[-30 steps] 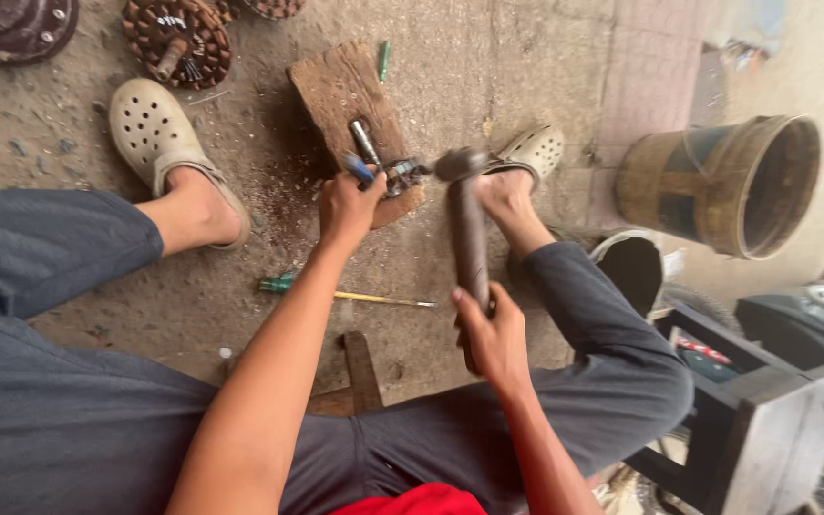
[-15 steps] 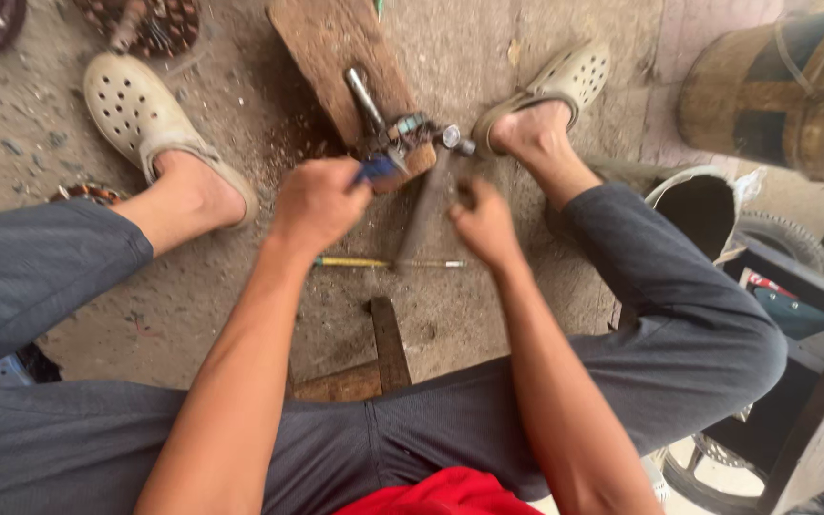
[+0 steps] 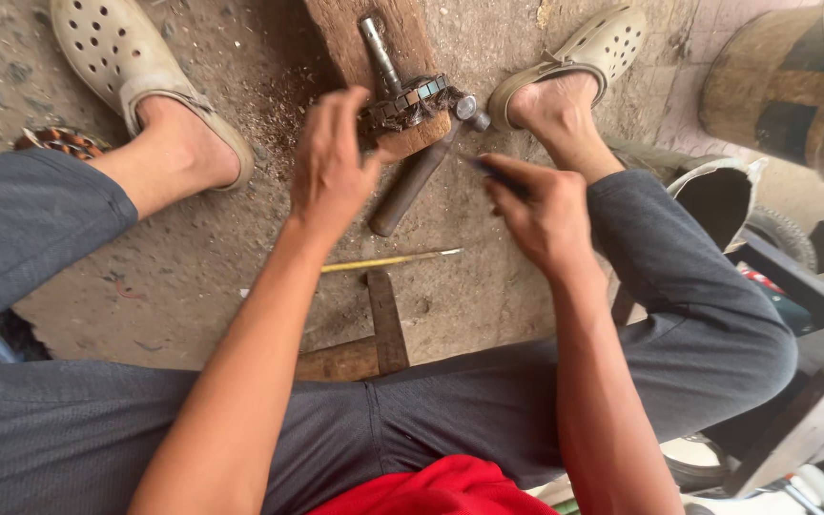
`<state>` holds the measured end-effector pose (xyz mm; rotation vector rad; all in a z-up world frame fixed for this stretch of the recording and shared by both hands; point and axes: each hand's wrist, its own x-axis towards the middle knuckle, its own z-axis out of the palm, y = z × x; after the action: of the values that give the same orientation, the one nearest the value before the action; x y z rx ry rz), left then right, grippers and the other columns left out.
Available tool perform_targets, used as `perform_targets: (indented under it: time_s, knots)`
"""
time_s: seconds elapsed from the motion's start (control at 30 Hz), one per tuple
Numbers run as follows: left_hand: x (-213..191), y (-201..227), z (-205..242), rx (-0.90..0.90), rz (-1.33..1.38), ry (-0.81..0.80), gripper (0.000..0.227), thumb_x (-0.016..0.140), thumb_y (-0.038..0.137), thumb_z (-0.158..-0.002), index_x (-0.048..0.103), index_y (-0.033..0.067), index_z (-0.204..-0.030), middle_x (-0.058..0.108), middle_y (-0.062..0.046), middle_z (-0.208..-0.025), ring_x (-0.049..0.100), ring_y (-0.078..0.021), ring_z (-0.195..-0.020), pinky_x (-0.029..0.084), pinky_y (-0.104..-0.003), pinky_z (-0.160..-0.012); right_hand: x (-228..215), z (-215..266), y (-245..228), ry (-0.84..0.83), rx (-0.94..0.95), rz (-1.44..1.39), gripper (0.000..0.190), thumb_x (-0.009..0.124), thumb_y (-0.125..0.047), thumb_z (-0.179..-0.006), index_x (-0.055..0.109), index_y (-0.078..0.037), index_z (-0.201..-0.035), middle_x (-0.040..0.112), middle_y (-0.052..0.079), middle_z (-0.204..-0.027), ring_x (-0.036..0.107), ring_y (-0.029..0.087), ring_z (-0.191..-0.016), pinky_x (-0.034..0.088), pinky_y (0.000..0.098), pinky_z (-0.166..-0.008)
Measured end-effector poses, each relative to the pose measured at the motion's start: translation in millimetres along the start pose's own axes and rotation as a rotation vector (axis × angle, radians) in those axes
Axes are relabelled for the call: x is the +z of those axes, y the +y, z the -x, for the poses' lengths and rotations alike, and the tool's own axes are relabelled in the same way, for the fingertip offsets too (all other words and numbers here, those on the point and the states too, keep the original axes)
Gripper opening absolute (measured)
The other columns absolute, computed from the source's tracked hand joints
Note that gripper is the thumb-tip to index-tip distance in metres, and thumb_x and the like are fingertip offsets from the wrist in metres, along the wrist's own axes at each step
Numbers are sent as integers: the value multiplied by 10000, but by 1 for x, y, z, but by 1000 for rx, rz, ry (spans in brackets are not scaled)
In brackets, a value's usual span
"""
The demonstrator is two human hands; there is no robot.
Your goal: The person sits on the floor and uses a hammer and a screwdriver to work on a small metal component placed on a wooden block. They repeatedly strike the component with the hammer and adjust it with the screwdriver.
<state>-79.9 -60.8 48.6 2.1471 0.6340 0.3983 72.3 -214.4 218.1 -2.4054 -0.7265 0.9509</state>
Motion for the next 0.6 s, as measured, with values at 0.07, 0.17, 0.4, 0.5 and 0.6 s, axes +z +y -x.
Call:
perform_targets:
  time_s: [0.07,0.17,0.4,0.5,0.6]
  knots:
    - [14,-7,-12,-37,27,12,678,842,119,-730,546,-61,-1312,639,-274,-1255,640,-404,-1138,544,-501,-993,-14,3,-1,82,-63,20,277,728,-57,-949,743,-10,-1221,781,120,-912,752,136,-726,575,271,-675]
    - [35,-22,-24,-176,125,-190,500,697,-28,-839,583,-36,-1326,676,-248,-1212,694,-356,-1023,601,-448,-851,-21,10,-6,118,-98,64,264,736,-45,-951,749,-13,-1212,761,118,-888,740,135,-743,562,269,-679]
    - [36,-31,-46,-98,-142,-554,251,543,-136,-969,642,-71,-1191,716,-231,-1031,735,-288,-844,633,-361,-693,-12,21,-6,122,-40,37,252,735,-52,-952,748,-19,-1202,762,106,-884,739,126,-768,555,259,-694]
    - [23,-20,-61,48,-401,-631,124,598,-6,-955,691,-3,-1037,736,-196,-951,739,-297,-870,610,-394,-728,-3,24,-1,78,-20,35,255,735,-61,-946,750,-23,-1198,763,104,-884,738,124,-751,559,257,-673]
    - [11,-14,-72,44,-548,-840,139,603,30,-974,700,-36,-1049,733,-213,-936,776,-261,-784,634,-376,-647,2,23,2,60,-49,19,265,740,-66,-946,745,-19,-1207,760,110,-896,732,125,-745,564,259,-676]
